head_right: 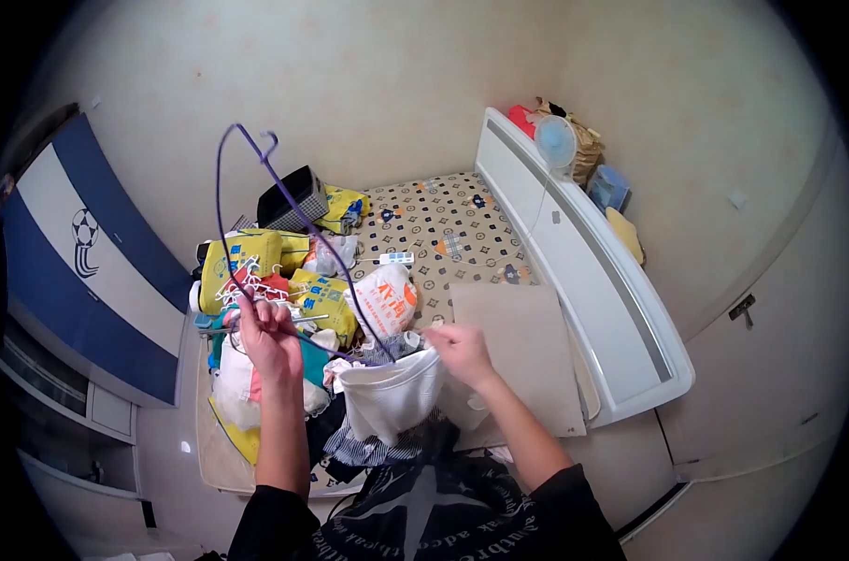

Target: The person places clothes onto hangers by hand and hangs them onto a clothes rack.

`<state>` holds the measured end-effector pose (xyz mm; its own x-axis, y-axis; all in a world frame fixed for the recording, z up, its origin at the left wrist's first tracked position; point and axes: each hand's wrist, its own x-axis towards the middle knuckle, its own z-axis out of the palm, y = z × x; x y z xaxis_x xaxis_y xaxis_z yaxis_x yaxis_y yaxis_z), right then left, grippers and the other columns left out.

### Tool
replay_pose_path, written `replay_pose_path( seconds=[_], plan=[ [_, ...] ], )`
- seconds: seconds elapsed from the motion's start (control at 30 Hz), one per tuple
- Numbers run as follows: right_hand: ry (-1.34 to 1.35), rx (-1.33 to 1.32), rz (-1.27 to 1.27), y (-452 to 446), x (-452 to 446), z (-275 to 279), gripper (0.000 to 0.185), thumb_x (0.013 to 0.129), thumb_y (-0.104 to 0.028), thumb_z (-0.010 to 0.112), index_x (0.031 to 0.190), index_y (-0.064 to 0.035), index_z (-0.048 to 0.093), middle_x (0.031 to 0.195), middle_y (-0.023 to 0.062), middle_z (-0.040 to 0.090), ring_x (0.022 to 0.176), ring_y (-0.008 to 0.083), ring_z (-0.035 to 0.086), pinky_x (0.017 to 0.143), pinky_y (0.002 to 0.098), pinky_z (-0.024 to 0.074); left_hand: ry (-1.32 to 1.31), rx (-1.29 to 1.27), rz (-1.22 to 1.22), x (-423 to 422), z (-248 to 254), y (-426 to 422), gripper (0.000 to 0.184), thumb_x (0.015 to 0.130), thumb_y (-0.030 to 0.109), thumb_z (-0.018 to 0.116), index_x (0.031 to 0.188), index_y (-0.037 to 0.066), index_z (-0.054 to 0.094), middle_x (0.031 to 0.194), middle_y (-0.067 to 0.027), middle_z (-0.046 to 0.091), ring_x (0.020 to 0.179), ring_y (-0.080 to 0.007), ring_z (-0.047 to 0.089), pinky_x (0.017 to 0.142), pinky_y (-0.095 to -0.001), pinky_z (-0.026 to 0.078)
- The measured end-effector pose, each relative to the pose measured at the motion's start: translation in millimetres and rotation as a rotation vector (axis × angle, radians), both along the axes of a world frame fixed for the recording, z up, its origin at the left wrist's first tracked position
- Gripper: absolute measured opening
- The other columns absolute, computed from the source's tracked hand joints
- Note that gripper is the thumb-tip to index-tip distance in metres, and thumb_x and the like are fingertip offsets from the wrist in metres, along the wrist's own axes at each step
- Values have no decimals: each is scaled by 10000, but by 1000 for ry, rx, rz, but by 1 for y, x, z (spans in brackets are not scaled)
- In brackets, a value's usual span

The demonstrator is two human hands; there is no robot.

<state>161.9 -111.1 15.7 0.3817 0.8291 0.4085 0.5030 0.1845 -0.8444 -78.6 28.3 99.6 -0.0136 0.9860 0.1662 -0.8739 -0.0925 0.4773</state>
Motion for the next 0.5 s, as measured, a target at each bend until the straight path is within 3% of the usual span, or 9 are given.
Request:
replay_pose_path(
  seconds=[0.1, 0.17, 0.23, 0.27, 0.3, 0.33, 0.37, 0.47, 0.5],
  plan=[
    [-113, 56, 123, 9, -15, 9, 336, 893, -272, 750, 726, 9, 669, 603, 104, 610, 513, 162, 552, 517, 321, 427, 242, 211, 312, 17, 16, -6, 191, 1055, 231, 524, 1077, 47, 567, 671, 48, 408, 579, -45, 346, 537, -221, 336],
    [-87, 106, 151, 12, -23, 17, 277, 871, -233, 774, 749, 2, 693, 632, 96, 646, 536, 139, 574, 527, 301, 444, 673, 454, 474, 31, 7, -17, 174, 1048, 175, 528, 1099, 21, 592, 671, 25, 454, 571, -57, 390, 525, -226, 368],
    [-16, 142, 157, 11, -31, 44, 210, 858, -174, 790, 764, -5, 709, 653, 55, 673, 581, 64, 577, 545, 262, 458, 987, 619, 382, 53, -7, -34, 135, 1016, 106, 562, 1066, 3, 634, 791, -93, 674, 710, -142, 655, 621, -275, 504],
    [40, 203, 146, 14, -36, 51, 202, 851, -175, 798, 776, -7, 717, 654, 55, 677, 582, 67, 583, 546, 257, 459, 1035, 670, 302, 68, -27, -41, 156, 1011, 105, 561, 1069, -18, 637, 857, -150, 709, 768, -198, 706, 675, -312, 533],
    [72, 263, 160, 16, -37, 62, 206, 858, -182, 793, 787, -3, 721, 659, 50, 682, 579, 81, 592, 554, 259, 469, 1066, 565, 108, 79, -57, -46, 175, 1016, 133, 553, 1035, -30, 616, 994, -138, 707, 911, -193, 686, 791, -315, 532],
    [52, 335, 160, 22, -39, 66, 209, 861, -187, 790, 801, 0, 721, 680, 49, 684, 588, 89, 595, 556, 256, 470, 1176, 691, 244, 86, -56, -62, 195, 1004, 137, 555, 1044, -47, 609, 997, -154, 706, 922, -218, 689, 817, -321, 525],
    [33, 407, 158, 26, -39, 69, 213, 863, -192, 788, 814, 4, 721, 701, 48, 686, 597, 96, 598, 558, 253, 470, 1146, 634, 157, 94, -68, -66, 217, 991, 150, 563, 1038, -57, 607, 987, -167, 691, 921, -227, 681, 815, -325, 519],
    [54, 334, 193, 17, -29, 77, 151, 879, -144, 749, 905, 2, 717, 791, 64, 679, 682, 137, 614, 617, 265, 484, 1096, 471, 266, 106, -61, -71, 201, 1011, 136, 535, 1032, -45, 619, 921, -118, 669, 841, -177, 637, 760, -299, 505],
    [2, 417, 117, 12, -24, 73, 138, 878, -125, 733, 934, -1, 711, 817, 73, 669, 708, 147, 609, 641, 272, 487, 1062, 413, 272, 105, -52, -67, 192, 1019, 127, 527, 1037, -39, 621, 906, -94, 661, 818, -158, 617, 744, -289, 498]
  ],
)
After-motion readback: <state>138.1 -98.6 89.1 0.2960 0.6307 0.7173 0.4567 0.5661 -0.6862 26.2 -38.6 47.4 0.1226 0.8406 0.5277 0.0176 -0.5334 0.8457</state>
